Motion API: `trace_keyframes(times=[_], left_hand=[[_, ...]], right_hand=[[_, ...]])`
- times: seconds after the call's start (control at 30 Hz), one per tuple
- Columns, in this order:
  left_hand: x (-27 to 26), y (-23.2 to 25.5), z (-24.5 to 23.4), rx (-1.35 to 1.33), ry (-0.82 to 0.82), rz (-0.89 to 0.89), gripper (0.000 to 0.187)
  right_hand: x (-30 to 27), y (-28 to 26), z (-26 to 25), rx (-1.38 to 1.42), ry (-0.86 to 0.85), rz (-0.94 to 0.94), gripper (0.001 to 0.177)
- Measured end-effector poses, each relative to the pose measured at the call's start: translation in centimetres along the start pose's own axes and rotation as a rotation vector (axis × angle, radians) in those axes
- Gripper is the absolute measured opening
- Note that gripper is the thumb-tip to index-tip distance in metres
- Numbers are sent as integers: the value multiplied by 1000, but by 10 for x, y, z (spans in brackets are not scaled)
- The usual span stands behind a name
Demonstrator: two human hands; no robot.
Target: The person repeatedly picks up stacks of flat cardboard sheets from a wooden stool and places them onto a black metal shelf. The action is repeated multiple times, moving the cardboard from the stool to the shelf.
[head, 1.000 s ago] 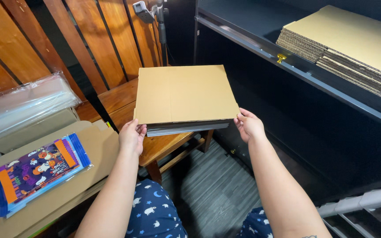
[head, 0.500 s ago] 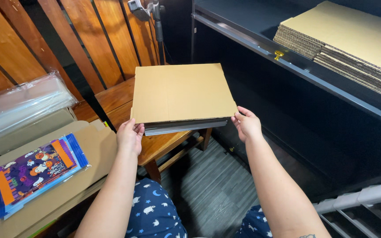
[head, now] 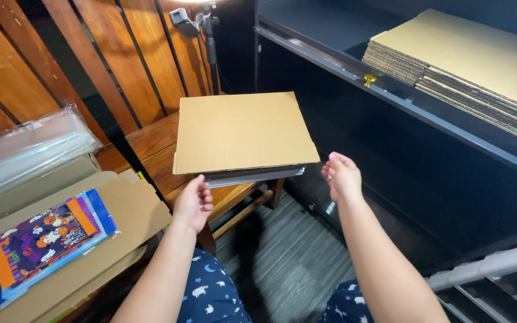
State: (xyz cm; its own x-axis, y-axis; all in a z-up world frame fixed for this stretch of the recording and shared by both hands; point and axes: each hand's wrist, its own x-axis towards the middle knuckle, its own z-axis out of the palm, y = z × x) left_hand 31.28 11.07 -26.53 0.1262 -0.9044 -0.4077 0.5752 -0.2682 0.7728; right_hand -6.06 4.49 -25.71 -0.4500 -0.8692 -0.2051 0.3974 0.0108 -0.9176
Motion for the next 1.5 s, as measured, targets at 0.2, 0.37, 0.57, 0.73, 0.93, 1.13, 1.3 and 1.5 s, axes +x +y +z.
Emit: trace_keyframes(times=[0.2, 0.37, 0.57, 0.73, 0.93, 1.13, 1.3, 1.5], left_hand=[[0, 12, 47, 133, -99, 28, 21], [24, 27, 109, 171, -171, 110, 17], [66, 42, 213, 195, -289, 134, 14], [61, 47, 302, 293, -305, 244, 10], [19, 56, 379, 582, -314, 335, 13], [58, 35, 434, 757, -327, 690, 20], [27, 49, 460, 855, -359, 752, 40], [3, 51, 473, 982, -433, 710, 66]], right_hand=[[-25, -71, -29, -69, -14, -280, 22], [-49, -156, -69, -116, 14, -536, 21], [-83, -246, -127, -115, 143, -732, 16], [-84, -278, -183, -244, 376, -894, 15], [-69, -294, -229, -241, 490, -1002, 21], [-33, -290, -259, -315, 513, -942, 32], [-50, -289, -237, -405, 549, -876, 36], [-49, -290, -236, -465, 570, -800, 39]])
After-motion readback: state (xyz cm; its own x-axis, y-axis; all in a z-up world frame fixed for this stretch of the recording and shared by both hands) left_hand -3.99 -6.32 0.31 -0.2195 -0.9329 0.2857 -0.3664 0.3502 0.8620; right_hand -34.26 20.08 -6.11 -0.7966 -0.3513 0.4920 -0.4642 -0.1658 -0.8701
